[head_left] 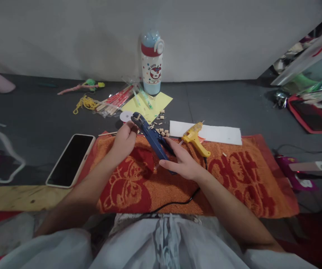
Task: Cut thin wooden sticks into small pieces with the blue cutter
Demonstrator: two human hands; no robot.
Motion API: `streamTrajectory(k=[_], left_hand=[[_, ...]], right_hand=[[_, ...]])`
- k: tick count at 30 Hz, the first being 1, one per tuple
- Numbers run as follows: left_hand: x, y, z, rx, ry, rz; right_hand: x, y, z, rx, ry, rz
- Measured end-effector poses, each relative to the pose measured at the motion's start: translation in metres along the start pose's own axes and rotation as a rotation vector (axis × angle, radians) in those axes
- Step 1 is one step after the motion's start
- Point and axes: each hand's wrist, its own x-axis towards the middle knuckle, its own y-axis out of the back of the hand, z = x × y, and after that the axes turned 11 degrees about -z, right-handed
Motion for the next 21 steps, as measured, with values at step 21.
streamTrajectory(k=[21], left_hand=[[-0.005,0.003,0.01,0.032,0.058,-0.001]], right_hand=[[-0.002,0.004,-0.001,-0.019,0.058,-0.037]])
